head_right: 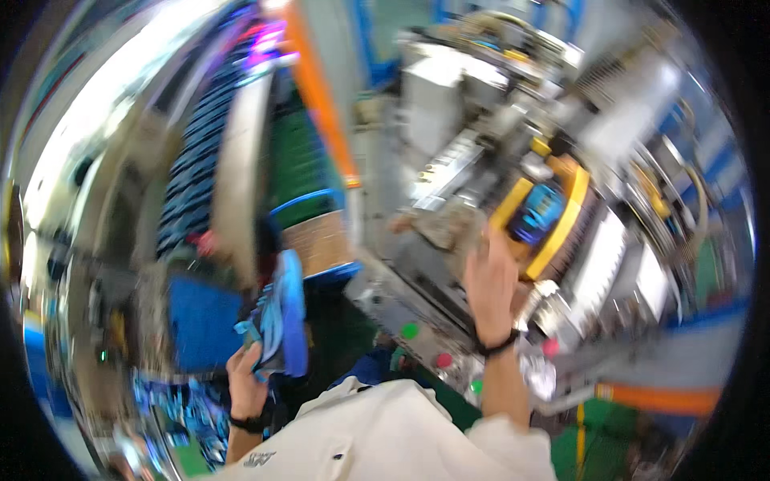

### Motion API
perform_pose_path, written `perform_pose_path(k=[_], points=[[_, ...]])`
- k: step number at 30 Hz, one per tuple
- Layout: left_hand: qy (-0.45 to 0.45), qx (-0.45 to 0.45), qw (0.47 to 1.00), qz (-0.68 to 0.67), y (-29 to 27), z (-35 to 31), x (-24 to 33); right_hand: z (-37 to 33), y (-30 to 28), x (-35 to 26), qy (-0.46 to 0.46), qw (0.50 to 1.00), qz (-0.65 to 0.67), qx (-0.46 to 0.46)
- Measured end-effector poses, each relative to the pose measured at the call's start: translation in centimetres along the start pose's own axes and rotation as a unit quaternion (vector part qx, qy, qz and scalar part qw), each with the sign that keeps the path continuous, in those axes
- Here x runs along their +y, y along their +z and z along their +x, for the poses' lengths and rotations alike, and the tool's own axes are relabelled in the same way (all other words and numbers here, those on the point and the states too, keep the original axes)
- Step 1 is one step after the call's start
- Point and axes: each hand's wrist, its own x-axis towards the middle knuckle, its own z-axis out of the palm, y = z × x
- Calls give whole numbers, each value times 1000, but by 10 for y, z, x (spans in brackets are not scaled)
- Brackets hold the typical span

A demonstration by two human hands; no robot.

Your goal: Operating a pneumatic press machine to attach or bond soles to shoes in a factory assembly line.

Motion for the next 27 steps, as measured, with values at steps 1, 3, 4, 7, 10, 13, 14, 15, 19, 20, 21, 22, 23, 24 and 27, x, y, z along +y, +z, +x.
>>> perform_pose_path(k=[1, 3, 4, 7, 10, 13, 14, 15, 19, 20, 21, 22, 23, 24, 27], points=[[-16, 10, 1000, 4, -4, -7, -3, -29, 18, -23, -3, 998, 58, -10], [-52, 31, 998, -15, -12, -20, -5, -70, 67, -48, -12, 991, 124, -57], [-59, 36, 997, -30, -15, -27, -5, -85, 90, -50, -28, 989, 91, -110], [-105, 67, 992, -23, -34, -58, -9, -133, 152, -38, -30, 962, -28, -268], [-87, 89, 991, -50, -64, -93, -19, -160, 187, -10, -140, 956, -37, -254], [-86, 133, 987, 9, -103, -120, -32, -172, 199, 7, -150, 957, -38, -245], [-88, 150, 984, 36, -117, -131, -35, -170, 200, 8, -164, 968, -15, -192], [-37, 165, 984, 54, -129, -144, -39, -167, 200, 7, -163, 960, -29, -227], [49, 274, 953, 120, -180, -188, -46, -121, 197, -47, -188, 960, -14, -205], [129, 279, 899, 311, -194, -200, -46, -101, 197, -77, -207, 956, -21, -206], [-66, 336, 935, -91, -210, -201, -47, -83, 196, -113, -226, 951, 62, -203], [-48, 358, 904, -227, -224, -205, -49, -64, 195, -157, -234, 939, 154, -200], [-20, 377, 891, -252, -242, -211, -50, -46, 201, -211, -269, 923, 197, -191], [1, 394, 877, -276, -259, -216, -54, -30, 204, -269, -295, 898, 270, -182], [18, 473, 823, -313, -330, -213, -71, -6, 192, -453, -425, 833, 308, -174]])
